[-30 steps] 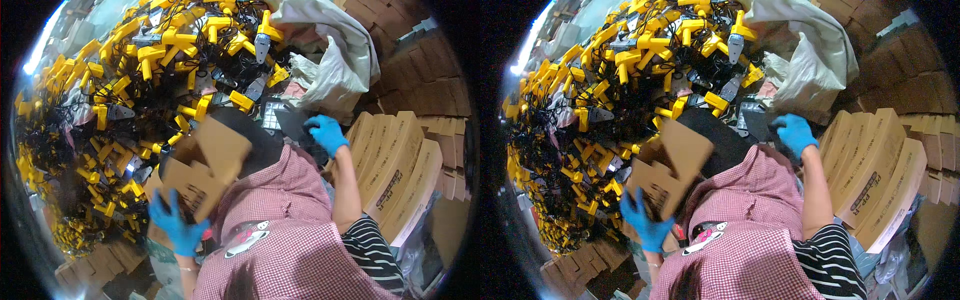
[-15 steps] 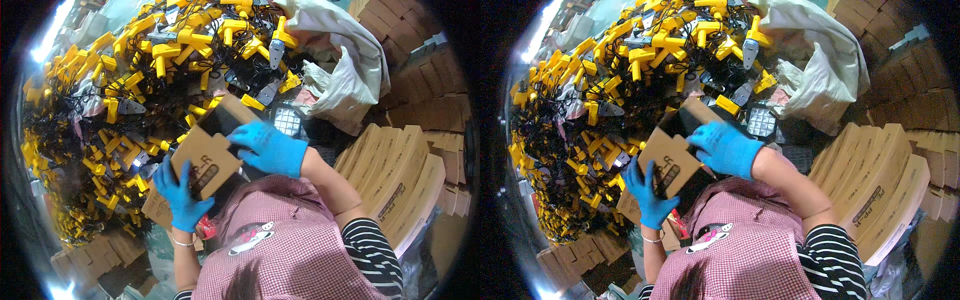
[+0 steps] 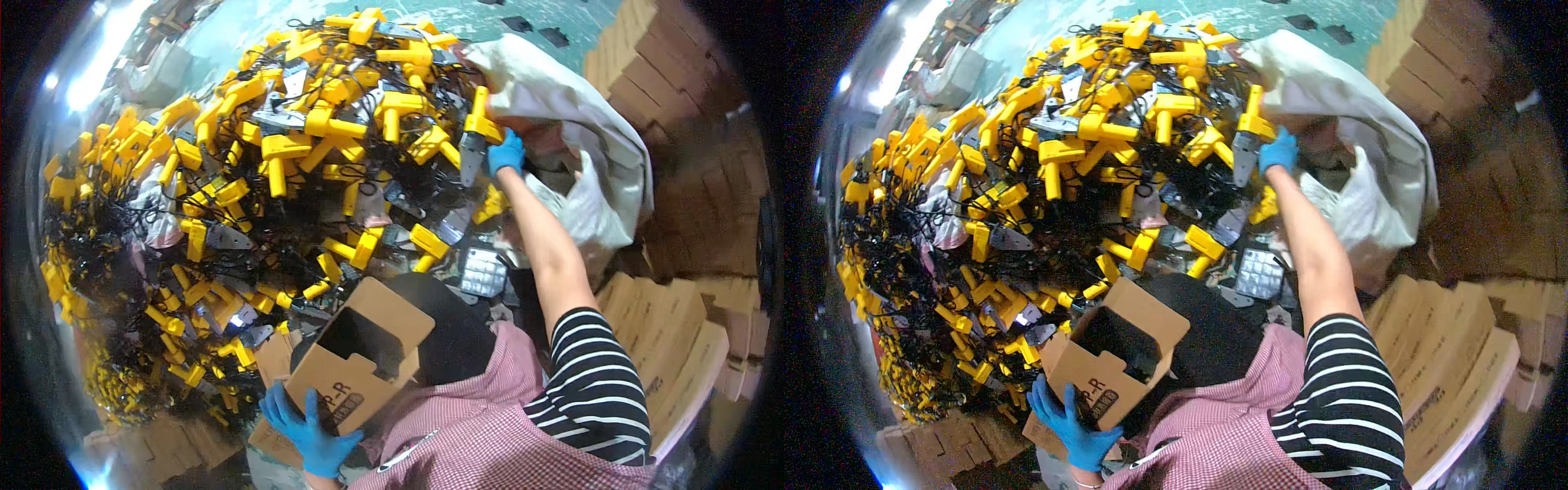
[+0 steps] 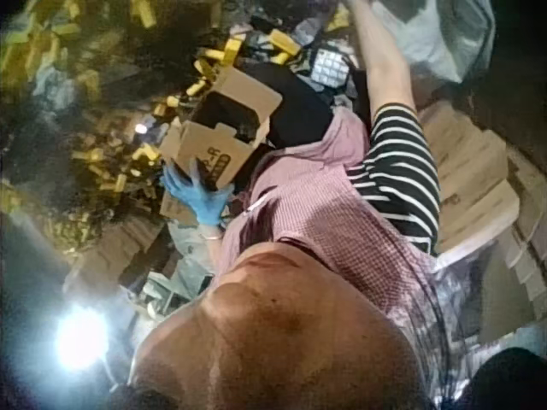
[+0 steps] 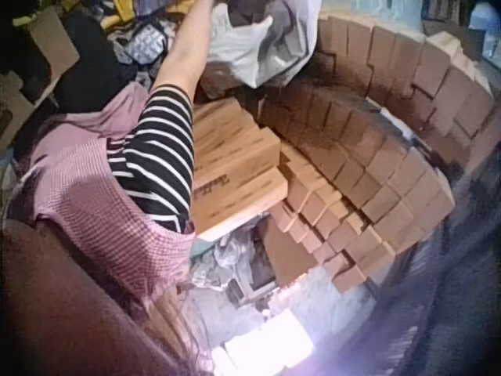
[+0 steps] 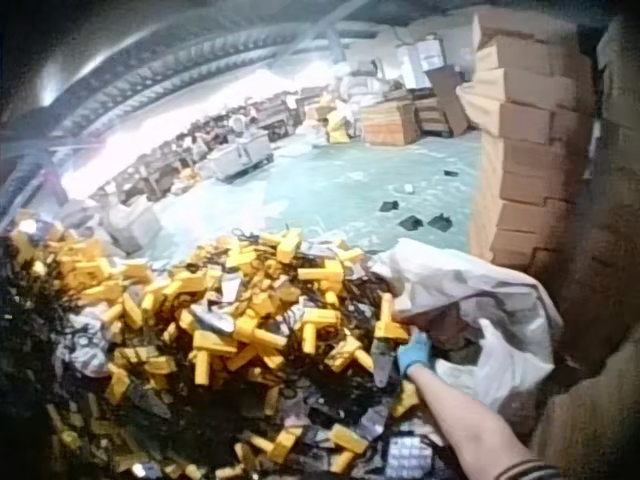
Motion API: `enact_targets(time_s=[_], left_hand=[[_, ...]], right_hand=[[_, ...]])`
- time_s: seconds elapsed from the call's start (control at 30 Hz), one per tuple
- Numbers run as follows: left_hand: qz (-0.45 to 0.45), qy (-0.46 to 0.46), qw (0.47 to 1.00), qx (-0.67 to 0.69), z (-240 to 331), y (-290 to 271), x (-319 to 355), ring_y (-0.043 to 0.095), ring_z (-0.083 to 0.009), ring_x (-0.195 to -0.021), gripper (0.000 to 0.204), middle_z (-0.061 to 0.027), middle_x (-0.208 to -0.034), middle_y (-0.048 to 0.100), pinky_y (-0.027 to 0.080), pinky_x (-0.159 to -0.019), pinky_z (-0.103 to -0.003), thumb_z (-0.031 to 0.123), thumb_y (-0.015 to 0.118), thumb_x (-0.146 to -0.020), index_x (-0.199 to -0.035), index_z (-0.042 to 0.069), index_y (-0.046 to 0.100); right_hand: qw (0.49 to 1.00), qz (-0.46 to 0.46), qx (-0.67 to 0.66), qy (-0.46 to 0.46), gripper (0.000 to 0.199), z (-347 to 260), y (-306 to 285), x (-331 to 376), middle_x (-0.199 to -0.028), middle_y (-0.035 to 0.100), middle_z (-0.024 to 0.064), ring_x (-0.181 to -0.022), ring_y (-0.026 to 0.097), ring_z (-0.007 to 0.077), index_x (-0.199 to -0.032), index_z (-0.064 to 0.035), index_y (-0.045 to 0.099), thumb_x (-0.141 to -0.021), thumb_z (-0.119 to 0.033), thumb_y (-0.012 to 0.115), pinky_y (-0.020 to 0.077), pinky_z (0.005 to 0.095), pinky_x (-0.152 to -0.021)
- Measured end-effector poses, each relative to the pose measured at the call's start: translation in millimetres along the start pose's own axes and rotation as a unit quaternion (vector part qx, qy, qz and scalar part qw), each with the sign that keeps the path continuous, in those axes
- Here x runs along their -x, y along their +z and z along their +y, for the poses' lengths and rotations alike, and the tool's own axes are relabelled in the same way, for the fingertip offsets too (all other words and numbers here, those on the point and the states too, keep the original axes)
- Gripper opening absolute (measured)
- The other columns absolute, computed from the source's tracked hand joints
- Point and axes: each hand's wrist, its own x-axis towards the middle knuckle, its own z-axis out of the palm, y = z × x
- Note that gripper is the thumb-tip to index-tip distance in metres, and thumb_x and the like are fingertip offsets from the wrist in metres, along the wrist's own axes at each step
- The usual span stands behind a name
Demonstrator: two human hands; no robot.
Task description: The person packs yellow hardware parts and black cables into cardboard boxes by hand.
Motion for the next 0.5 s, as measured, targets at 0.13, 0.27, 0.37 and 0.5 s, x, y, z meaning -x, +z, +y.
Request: enact_targets(time_s=[0.13, 0.27, 0.37, 0.5], left_hand=[[0.015, 0.007, 1.0, -0.001, 6, 4, -1, 0.028, -0.0519, -0.14, 0.096, -0.0282, -0.155, 0.029, 0.02, -0.11, -0.071, 0.086, 0.051, -0.08, -0.155, 0.027, 0.035], [0.015, -0.024, 1.0, -0.012, 14, -3, -3, 0.027, -0.0514, -0.142, 0.092, -0.0279, -0.155, 0.031, 0.019, -0.113, -0.07, 0.084, 0.055, -0.078, -0.149, 0.025, 0.045], [0.004, -0.029, 1.0, 0.009, 20, -5, -30, 0.026, -0.0485, -0.144, 0.087, -0.0268, -0.156, 0.031, 0.015, -0.116, -0.068, 0.081, 0.057, -0.078, -0.144, 0.024, 0.052], [-0.01, 0.009, 1.0, -0.005, 29, -5, -48, 0.028, -0.047, -0.144, 0.091, -0.0271, -0.157, 0.033, 0.014, -0.119, -0.063, 0.078, 0.062, -0.074, -0.144, 0.019, 0.054]], right_hand=[[0.978, -0.183, 0.094, -0.042, 0.046, 28, -5, -55, -0.131, 0.062, 0.0237, -0.122, 0.06, 0.0386, -0.129, -0.0095, 0.061, -0.083, -0.014, 0.066, 0.0508, 0.0493, -0.099], [0.955, -0.176, 0.198, -0.132, 0.041, -39, -34, -11, -0.114, 0.066, 0.0187, -0.106, 0.064, 0.0378, -0.119, -0.0121, 0.065, -0.079, -0.014, 0.073, 0.052, 0.0486, -0.091], [0.931, -0.022, -0.046, -0.362, 0.046, -52, -89, 10, -0.116, 0.064, 0.0154, -0.107, 0.061, 0.0365, -0.115, -0.01, 0.066, -0.073, -0.019, 0.082, 0.0486, 0.044, -0.097], [0.931, 0.004, -0.176, -0.318, 0.052, -93, -257, 69, -0.12, 0.063, 0.0139, -0.111, 0.061, 0.0317, -0.122, -0.0047, 0.064, -0.074, -0.01, 0.084, 0.0473, 0.0404, -0.099]])
